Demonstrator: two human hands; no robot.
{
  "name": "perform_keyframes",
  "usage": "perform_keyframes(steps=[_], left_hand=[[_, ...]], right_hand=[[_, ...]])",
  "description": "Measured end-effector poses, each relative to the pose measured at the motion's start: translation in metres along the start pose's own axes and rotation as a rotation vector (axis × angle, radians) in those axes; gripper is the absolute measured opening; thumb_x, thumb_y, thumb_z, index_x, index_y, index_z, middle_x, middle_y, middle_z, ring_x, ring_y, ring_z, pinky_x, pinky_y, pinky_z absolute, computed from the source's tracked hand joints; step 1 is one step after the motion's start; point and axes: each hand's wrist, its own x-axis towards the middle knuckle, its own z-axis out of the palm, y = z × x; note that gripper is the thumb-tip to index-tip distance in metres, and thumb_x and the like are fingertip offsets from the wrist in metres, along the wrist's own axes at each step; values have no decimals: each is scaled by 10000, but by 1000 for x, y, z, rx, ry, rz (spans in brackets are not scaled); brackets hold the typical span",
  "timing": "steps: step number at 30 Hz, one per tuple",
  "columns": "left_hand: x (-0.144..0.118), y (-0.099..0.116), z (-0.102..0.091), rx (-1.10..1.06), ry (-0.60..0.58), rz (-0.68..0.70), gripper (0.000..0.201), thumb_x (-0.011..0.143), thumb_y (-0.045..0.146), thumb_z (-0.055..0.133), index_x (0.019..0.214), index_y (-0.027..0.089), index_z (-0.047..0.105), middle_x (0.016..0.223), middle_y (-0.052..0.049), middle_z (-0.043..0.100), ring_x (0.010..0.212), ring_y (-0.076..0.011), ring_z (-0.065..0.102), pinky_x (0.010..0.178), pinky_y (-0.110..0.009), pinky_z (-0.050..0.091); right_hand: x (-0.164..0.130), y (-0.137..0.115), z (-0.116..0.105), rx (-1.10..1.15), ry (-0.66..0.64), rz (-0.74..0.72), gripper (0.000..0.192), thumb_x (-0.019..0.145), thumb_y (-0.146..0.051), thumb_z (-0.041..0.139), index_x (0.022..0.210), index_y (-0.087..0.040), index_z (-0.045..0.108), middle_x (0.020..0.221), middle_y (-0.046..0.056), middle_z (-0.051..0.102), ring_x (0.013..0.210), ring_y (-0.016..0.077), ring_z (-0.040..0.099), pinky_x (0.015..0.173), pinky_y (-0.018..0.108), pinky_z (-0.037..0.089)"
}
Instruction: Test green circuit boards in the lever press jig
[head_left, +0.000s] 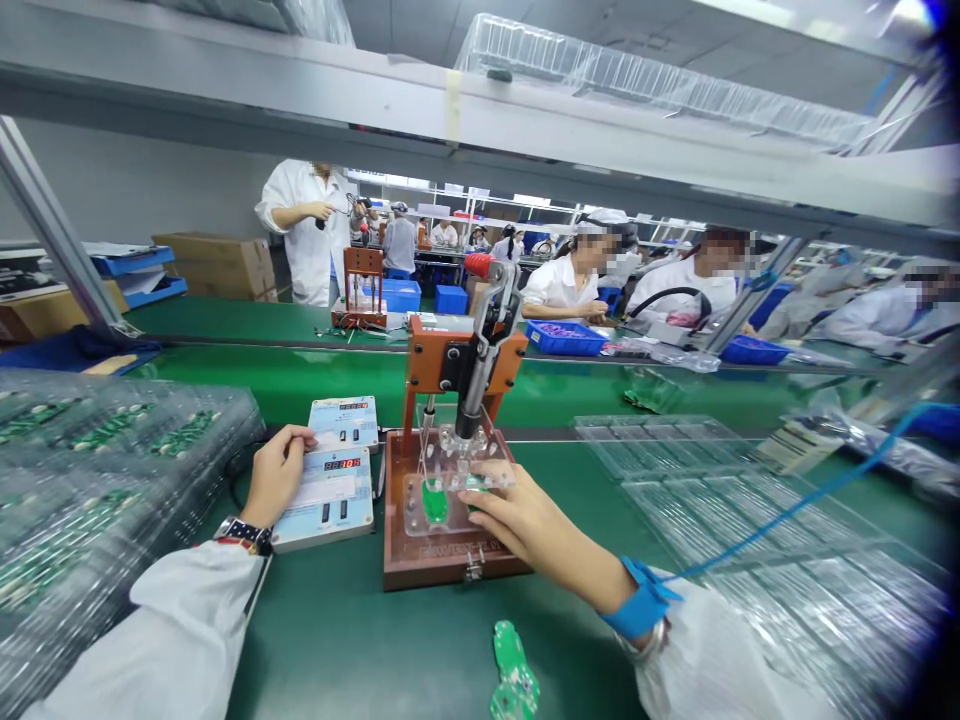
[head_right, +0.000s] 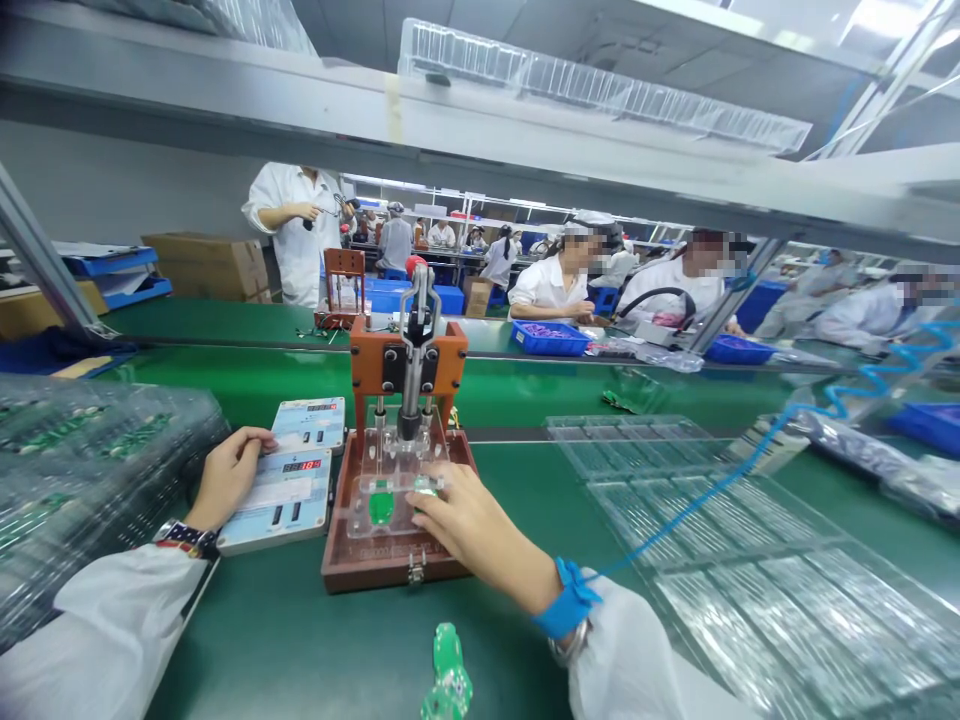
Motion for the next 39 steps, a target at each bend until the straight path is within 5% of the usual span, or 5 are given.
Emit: perform_keyframes(steps=[8, 22, 29, 34, 39], left_hand=[[0, 1, -1, -12, -9, -13, 286, 743, 378, 382, 787, 194, 596, 741, -52, 688, 741, -230, 663, 752, -338, 517], [1, -2, -1, -34, -24, 2, 311, 726, 426, 399, 775, 200, 606, 698, -50, 696, 700, -236, 673, 706, -334, 523], [2, -5, -2, -34, -29, -17, 325, 705, 444, 404, 777, 201, 607, 712, -62, 706, 710, -248, 683, 708, -344, 535], [4, -1, -4, -1, -47, -46, 323, 679, 436, 409, 787, 204, 606, 719, -60, 709, 739, -259, 688, 752, -360, 536], [4, 12, -9, 45, -96, -116, 335, 663, 419, 410, 814, 189, 601, 757, -66, 713, 813, -270, 685, 822, -383, 520]], right_hand=[[3, -7, 8, -162, 150, -115, 227, 936, -219, 430, 1059, -153, 610, 1058, 161, 625, 986, 227, 613, 790, 369, 547], [32, -38, 10, 174, -127, 175, 284, 917, -283, 517, 1181, -209, 592, 1134, 58, 652, 1048, 193, 609, 893, 311, 525], [33, -37, 15, -89, -79, -4, 244, 904, -269, 530, 1116, -154, 568, 1128, 156, 587, 1073, 266, 559, 868, 410, 509], [14, -49, 7, -78, -4, -109, 283, 938, -319, 444, 1083, -107, 562, 1014, 162, 597, 1022, 268, 542, 834, 398, 511], [-35, -42, -33, 336, -43, 169, 283, 964, -311, 399, 1168, -188, 552, 1121, 103, 583, 1100, 177, 506, 954, 326, 469]])
